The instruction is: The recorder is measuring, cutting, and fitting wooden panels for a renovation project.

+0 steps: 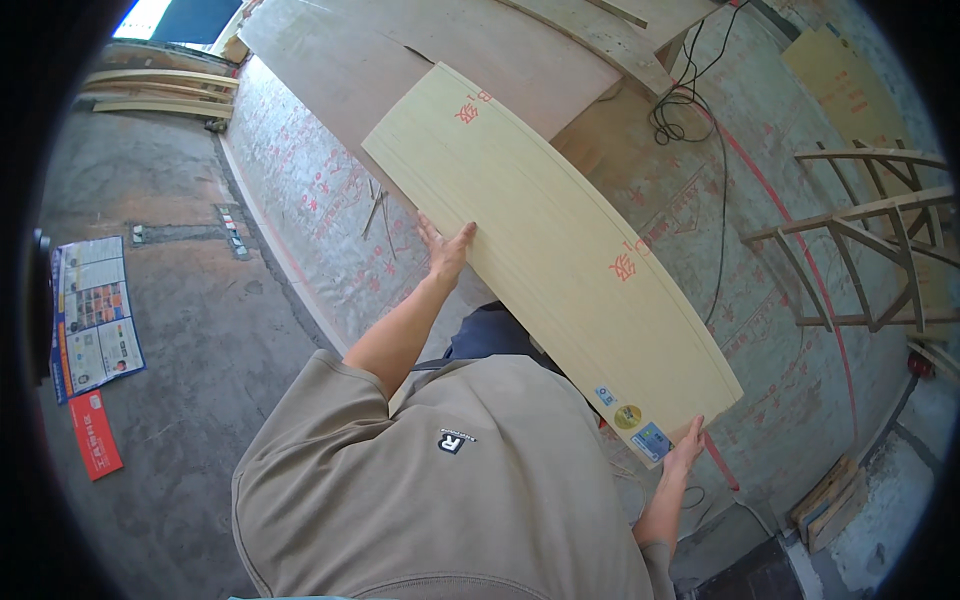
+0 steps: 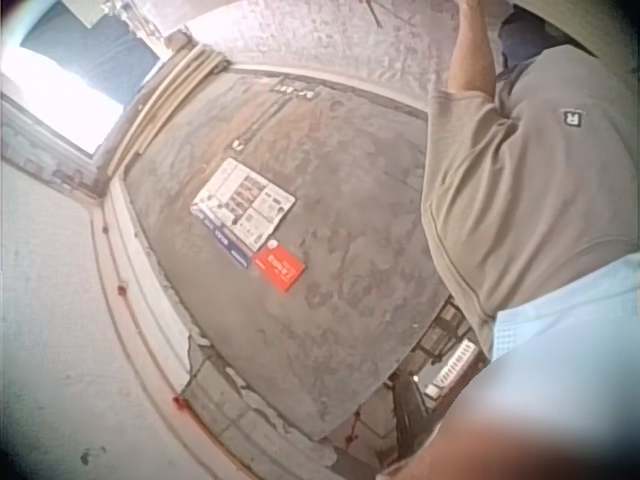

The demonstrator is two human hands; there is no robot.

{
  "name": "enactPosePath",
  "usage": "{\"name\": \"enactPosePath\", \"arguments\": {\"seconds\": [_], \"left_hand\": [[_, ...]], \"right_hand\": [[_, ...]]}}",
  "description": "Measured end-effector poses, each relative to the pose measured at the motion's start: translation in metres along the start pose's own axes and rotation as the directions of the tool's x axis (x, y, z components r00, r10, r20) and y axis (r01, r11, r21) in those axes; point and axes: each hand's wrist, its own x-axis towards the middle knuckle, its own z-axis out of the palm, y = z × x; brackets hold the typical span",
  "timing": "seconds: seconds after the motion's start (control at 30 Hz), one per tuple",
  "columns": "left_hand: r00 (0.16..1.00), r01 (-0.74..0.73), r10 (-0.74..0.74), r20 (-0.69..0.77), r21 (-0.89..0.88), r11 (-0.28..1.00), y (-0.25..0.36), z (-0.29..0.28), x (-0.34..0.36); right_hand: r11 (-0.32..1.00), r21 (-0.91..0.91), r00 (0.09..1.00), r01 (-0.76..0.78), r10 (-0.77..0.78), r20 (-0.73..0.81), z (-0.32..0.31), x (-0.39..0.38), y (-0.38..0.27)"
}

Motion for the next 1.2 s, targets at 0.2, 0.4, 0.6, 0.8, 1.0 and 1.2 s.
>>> {"name": "enactPosePath", "arguments": {"seconds": [0.2,0.4,0.6,0.8,1.0,1.2], "left_hand": [[0.999,0.033,-0.033,0.006,-0.042,0.999,0.006,-0.002,0.000],[1.000,0.001,-0.001,-0.003,-0.093,0.996,0.007,-0.004,0.001],[0.997,0.079,-0.079,-0.012,-0.059,0.995,0.008,-0.002,0.005],[0.995,0.097,-0.097,0.006,-0.075,0.992,0.009,-0.003,0.011],[0.997,0.079,-0.079,0.002,-0.080,0.994,0.006,-0.002,0.013],[0.994,0.110,-0.111,-0.015,-0.093,0.990,0.002,-0.003,0.018]], "right_hand": [[0.996,-0.086,0.996,-0.025,0.017,-0.091,-0.001,0.001,0.005],[0.996,-0.078,0.999,0.041,-0.044,-0.028,0.004,0.000,0.000],[0.994,-0.111,0.999,-0.007,0.001,-0.055,0.009,0.003,-0.005],[0.995,-0.101,0.998,-0.012,0.005,-0.070,0.018,-0.003,-0.009],[0.989,-0.144,0.999,0.020,-0.027,-0.043,0.017,-0.003,-0.008],[0.992,-0.129,0.999,0.012,-0.019,-0.051,0.025,-0.010,-0.016]]}}
